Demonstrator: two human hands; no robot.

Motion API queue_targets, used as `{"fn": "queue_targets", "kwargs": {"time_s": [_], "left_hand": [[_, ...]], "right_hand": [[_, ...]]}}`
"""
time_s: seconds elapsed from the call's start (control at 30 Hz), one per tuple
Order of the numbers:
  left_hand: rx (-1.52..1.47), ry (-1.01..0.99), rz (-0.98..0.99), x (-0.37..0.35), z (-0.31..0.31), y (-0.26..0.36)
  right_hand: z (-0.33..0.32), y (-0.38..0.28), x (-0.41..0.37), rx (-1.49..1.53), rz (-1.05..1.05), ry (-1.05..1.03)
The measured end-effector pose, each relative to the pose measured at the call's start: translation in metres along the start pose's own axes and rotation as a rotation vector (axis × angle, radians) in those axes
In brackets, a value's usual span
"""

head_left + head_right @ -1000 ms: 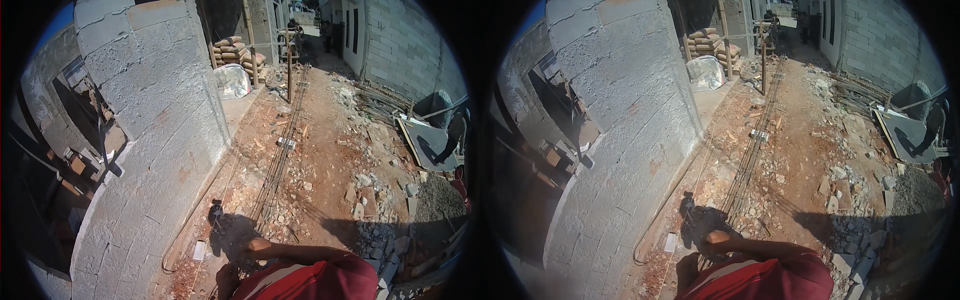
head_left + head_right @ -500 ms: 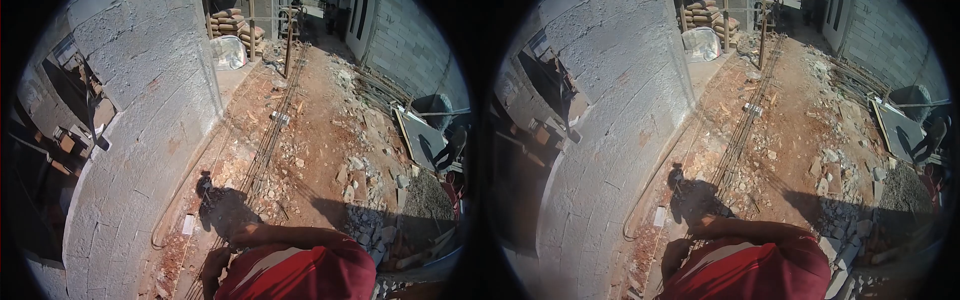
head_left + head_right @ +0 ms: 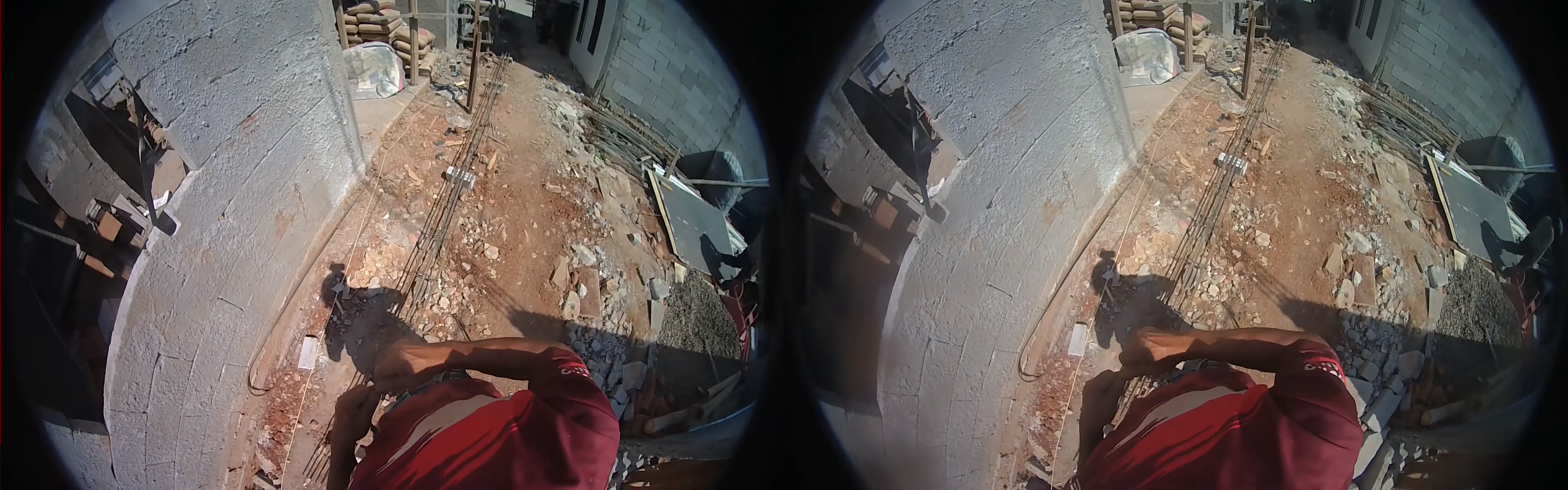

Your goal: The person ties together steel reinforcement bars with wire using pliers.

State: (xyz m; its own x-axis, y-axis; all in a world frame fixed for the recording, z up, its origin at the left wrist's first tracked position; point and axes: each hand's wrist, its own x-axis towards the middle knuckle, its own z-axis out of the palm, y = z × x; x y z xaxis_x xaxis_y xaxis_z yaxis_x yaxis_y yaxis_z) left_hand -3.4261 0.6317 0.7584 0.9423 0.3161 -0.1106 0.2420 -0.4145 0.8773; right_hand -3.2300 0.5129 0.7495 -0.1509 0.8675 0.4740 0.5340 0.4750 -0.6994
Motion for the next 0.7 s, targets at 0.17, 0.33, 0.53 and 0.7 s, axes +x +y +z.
{"fn": "queue_targets", "kwargs": {"time_s": [0.17,0.33,0.53,0.7], "left_hand": [[-0.193,0.437,-0.101,0.016,-0.007,0.016],[-1.450,0.711,0.185,0.036,-0.099,0.021],[-1.353,0.993,0.238,-0.027,-0.177,-0.005],[-1.333,1.023,-0.008,-0.053,-0.162,0.019]], "right_hand": [[0.020,-0.024,0.024,0.495,0.640,0.252],[0.049,-0.004,0.023,-0.520,0.036,-0.045],[0.030,0.026,0.003,-0.614,-0.055,-0.018],[-0.020,-0.031,0.052,-0.591,-0.232,0.620]]}}
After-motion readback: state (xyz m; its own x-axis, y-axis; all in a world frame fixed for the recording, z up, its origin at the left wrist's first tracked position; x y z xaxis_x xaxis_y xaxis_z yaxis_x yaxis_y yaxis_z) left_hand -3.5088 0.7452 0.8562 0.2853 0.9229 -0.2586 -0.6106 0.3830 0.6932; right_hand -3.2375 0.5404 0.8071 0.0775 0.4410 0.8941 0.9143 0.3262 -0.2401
